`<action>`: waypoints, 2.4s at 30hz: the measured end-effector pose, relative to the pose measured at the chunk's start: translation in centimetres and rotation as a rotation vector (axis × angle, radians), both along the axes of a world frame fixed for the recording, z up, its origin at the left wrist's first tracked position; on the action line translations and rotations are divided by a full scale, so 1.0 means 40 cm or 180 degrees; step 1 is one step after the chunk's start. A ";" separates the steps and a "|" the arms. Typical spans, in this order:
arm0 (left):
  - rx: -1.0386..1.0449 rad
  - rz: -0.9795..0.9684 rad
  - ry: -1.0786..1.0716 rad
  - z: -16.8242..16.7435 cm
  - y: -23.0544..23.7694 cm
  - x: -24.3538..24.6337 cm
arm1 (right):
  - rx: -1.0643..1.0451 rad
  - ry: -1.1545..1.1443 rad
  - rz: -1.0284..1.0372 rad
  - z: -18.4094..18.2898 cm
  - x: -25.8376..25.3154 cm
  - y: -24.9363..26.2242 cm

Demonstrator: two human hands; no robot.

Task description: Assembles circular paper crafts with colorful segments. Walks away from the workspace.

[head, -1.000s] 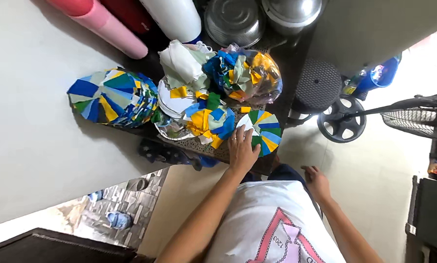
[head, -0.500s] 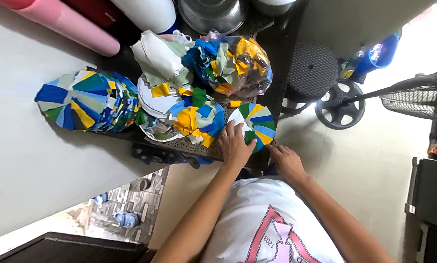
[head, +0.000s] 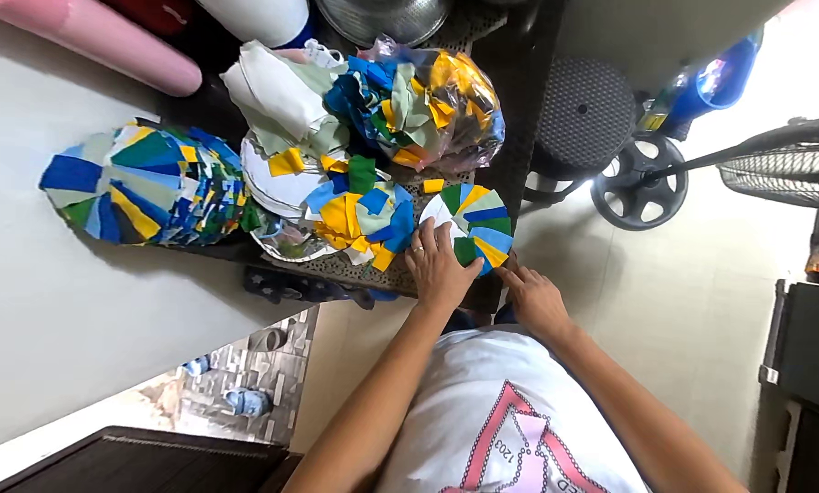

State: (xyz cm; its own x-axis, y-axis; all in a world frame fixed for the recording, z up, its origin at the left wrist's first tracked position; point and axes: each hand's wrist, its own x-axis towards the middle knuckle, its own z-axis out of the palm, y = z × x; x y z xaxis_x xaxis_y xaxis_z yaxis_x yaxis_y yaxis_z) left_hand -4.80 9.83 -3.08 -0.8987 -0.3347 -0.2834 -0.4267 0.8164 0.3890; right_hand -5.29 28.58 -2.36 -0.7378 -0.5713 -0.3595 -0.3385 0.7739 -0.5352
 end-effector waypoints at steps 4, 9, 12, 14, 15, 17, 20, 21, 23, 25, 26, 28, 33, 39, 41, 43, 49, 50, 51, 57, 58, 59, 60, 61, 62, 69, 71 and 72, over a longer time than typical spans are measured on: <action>0.0043 0.0021 0.0032 0.000 0.001 0.000 | -0.0132 -0.0031 -0.0085 -0.001 0.003 0.008; 0.0007 0.0004 0.0067 -0.005 -0.001 0.003 | -0.0213 0.0063 -0.0237 0.000 0.005 0.021; -0.0023 0.0001 0.0014 -0.005 0.000 0.003 | -0.0225 0.0149 -0.0145 -0.009 0.002 0.015; -0.0025 0.0022 -0.0009 -0.007 0.003 0.004 | -0.0081 0.0077 -0.0051 -0.011 -0.003 0.009; -0.0013 0.0031 -0.0011 -0.006 0.003 0.004 | -0.0063 0.0067 -0.0038 -0.010 -0.004 0.008; 0.0036 0.0038 -0.0065 0.003 -0.002 0.000 | -0.0158 0.0190 -0.0077 -0.008 -0.004 0.008; 0.0080 0.0008 -0.0345 0.027 -0.010 -0.008 | -0.0293 0.0402 -0.0153 -0.009 0.003 0.019; 0.0094 -0.0015 -0.0432 0.037 -0.011 -0.013 | -0.0304 0.0416 -0.0165 -0.008 0.003 0.026; 0.0145 -0.0063 -0.0497 0.052 -0.018 -0.019 | -0.0279 0.0347 -0.0198 -0.008 0.004 0.045; 0.0281 -0.0069 -0.0399 0.062 -0.034 -0.022 | -0.0173 0.0205 -0.0260 -0.012 0.005 0.068; 0.0374 -0.0022 -0.0210 0.065 -0.048 -0.023 | -0.0101 0.0118 -0.0291 -0.013 0.002 0.080; 0.0484 0.0224 0.0217 0.079 -0.096 -0.035 | -0.0016 0.0041 -0.0403 -0.013 -0.005 0.102; 0.0552 0.1188 0.0352 0.118 -0.280 -0.101 | 0.0054 -0.0056 -0.0815 -0.023 -0.011 0.167; 0.0784 0.1505 0.0158 0.075 -0.395 -0.188 | 0.0187 -0.0211 -0.1103 -0.025 -0.022 0.215; 0.0883 0.1541 0.0062 0.075 -0.402 -0.205 | 0.0227 -0.0257 -0.1157 -0.030 -0.022 0.229; 0.1047 0.1580 0.0028 0.075 -0.415 -0.215 | 0.0260 -0.0283 -0.1214 -0.035 -0.021 0.243; 0.0949 0.1768 0.0301 0.128 -0.470 -0.201 | 0.0387 -0.0502 -0.1359 -0.068 -0.035 0.285; 0.0749 0.1675 0.0267 0.139 -0.473 -0.193 | 0.0438 -0.0538 -0.1357 -0.076 -0.042 0.296; 0.0593 0.1566 0.0249 0.144 -0.471 -0.182 | 0.0500 -0.0575 -0.1347 -0.084 -0.049 0.307; 0.0344 0.0689 -0.0088 0.163 -0.356 -0.129 | 0.0673 -0.0751 -0.1371 -0.109 -0.109 0.356; 0.0245 0.0475 -0.0069 0.150 -0.338 -0.123 | 0.0692 -0.0766 -0.1357 -0.114 -0.119 0.362; 0.0119 0.0305 -0.0075 0.141 -0.321 -0.122 | 0.0708 -0.0772 -0.1345 -0.117 -0.127 0.366; -0.0013 0.0184 -0.0140 0.134 -0.308 -0.124 | 0.0714 -0.0764 -0.1340 -0.119 -0.134 0.370; -0.0139 0.0111 -0.0245 0.127 -0.299 -0.128 | 0.0707 -0.0750 -0.1330 -0.120 -0.138 0.373; -0.0247 0.0091 -0.0376 0.120 -0.295 -0.132 | 0.0716 -0.0754 -0.1317 -0.120 -0.143 0.376; -0.0619 0.0006 -0.0704 0.103 -0.289 -0.144 | 0.0748 -0.0798 -0.1219 -0.122 -0.173 0.398; -0.0648 -0.0016 -0.0766 0.107 -0.291 -0.149 | 0.0769 -0.0797 -0.1176 -0.123 -0.187 0.406; -0.0614 0.0002 -0.0742 0.111 -0.295 -0.152 | 0.0781 -0.0808 -0.1152 -0.123 -0.197 0.409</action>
